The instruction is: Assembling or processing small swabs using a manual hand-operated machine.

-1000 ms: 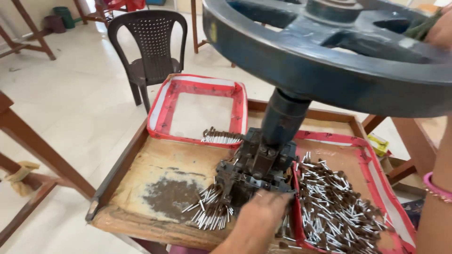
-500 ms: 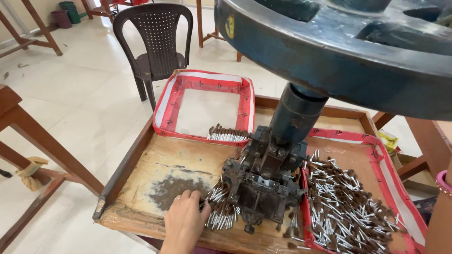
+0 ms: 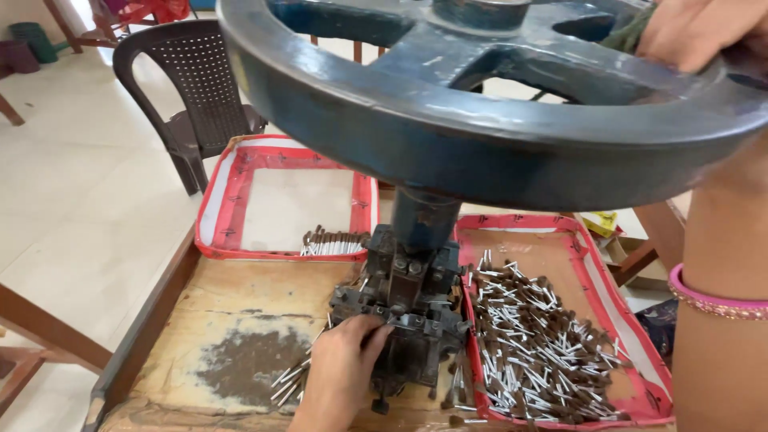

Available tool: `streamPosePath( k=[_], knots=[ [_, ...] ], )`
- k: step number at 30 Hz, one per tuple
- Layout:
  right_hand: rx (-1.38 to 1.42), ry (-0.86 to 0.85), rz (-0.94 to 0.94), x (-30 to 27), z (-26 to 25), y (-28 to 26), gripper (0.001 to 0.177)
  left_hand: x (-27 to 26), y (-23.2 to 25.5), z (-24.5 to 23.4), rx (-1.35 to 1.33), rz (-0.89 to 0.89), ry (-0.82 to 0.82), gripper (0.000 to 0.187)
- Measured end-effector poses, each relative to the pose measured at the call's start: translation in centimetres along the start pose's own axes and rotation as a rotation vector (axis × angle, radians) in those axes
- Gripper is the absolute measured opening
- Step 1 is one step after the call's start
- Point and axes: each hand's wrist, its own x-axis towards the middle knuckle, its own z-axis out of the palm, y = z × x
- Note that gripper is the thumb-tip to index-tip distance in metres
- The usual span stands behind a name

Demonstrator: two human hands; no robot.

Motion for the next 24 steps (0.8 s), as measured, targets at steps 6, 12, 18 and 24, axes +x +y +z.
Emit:
streamPosePath(
  k=[6, 12, 18, 24],
  knots=[
    [0.027, 0.043, 0.036, 4.9, 4.6, -2.8, 0.061, 2.9, 1.4, 2.4, 0.266, -0.184, -0.219, 0.03],
    [0.013, 0.081, 0.042, 5.9, 5.5, -3.5, 0.074, 0.8, -0.9, 3.4, 0.225, -0.021, -0.11, 0.024],
    [-0.057, 0.064, 0.013, 6.4, 5.7, -3.9, 0.076, 1.6, 0.3, 2.6, 0.167, -0.113, -0.073, 0.024],
    [-0.022, 0.03, 0.054, 6.2, 5.0, -3.7, 0.076, 2.4, 1.6, 1.5, 0.309, -0.194, -0.239, 0.029]
  ],
)
